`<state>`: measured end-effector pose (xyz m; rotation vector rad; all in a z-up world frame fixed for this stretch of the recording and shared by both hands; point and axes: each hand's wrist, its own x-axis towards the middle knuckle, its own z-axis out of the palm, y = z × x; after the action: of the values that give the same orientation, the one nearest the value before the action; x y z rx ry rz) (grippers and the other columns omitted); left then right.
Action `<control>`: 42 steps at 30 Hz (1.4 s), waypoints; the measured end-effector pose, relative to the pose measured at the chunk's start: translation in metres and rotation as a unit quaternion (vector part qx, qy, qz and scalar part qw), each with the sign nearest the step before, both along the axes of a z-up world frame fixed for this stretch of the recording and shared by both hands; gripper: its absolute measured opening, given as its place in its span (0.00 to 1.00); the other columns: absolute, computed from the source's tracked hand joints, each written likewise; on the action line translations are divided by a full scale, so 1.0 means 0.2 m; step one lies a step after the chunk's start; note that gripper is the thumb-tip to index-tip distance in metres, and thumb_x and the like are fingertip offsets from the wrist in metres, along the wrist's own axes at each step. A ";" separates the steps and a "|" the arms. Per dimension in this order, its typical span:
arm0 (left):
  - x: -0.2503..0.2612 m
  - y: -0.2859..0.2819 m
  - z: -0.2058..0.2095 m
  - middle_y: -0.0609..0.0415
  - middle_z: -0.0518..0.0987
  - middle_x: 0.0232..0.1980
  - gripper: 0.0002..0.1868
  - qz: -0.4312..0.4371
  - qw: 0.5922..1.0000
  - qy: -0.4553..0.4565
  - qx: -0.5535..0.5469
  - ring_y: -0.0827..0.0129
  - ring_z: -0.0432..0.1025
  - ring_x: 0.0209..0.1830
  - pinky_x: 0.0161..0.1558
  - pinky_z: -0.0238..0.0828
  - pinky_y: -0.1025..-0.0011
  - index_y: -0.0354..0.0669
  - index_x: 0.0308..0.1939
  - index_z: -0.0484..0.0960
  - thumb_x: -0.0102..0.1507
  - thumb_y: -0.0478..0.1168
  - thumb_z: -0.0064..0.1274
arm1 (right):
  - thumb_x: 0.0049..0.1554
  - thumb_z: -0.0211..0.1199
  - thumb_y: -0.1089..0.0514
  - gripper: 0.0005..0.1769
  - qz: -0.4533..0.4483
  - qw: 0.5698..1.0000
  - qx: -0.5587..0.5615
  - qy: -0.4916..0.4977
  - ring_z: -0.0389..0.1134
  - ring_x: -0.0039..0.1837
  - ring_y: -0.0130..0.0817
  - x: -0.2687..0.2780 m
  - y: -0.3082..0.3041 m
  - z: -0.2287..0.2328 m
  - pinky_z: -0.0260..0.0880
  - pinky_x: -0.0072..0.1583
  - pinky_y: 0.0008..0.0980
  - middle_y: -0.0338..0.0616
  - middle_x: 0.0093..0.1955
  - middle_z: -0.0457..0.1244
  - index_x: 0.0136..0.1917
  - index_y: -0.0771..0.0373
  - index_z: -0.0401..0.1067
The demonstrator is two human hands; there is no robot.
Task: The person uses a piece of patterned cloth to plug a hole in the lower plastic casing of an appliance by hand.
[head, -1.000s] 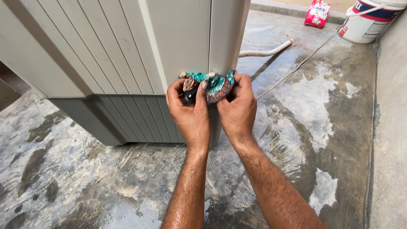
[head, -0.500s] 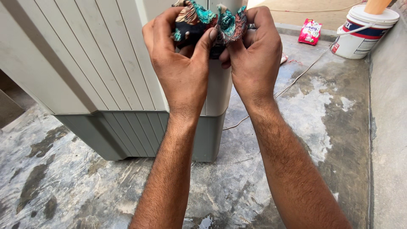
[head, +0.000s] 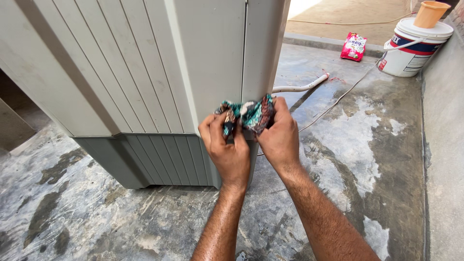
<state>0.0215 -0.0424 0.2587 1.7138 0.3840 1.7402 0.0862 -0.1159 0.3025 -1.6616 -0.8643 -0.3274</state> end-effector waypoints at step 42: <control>-0.06 0.21 0.61 0.44 0.69 0.60 0.16 0.061 0.983 -0.026 0.172 0.55 0.74 0.60 0.56 0.83 0.62 0.37 0.54 0.78 0.62 0.28 0.57 | 0.63 0.64 0.58 0.21 -0.059 0.936 -0.072 -0.341 0.75 0.39 0.45 -0.02 0.07 0.49 0.77 0.39 0.43 0.49 0.38 0.70 0.66 0.63 0.64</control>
<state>0.0096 0.0004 0.3807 1.9119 0.1737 2.0287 0.0826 -0.1017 0.4014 -1.7580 -1.3212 -0.9838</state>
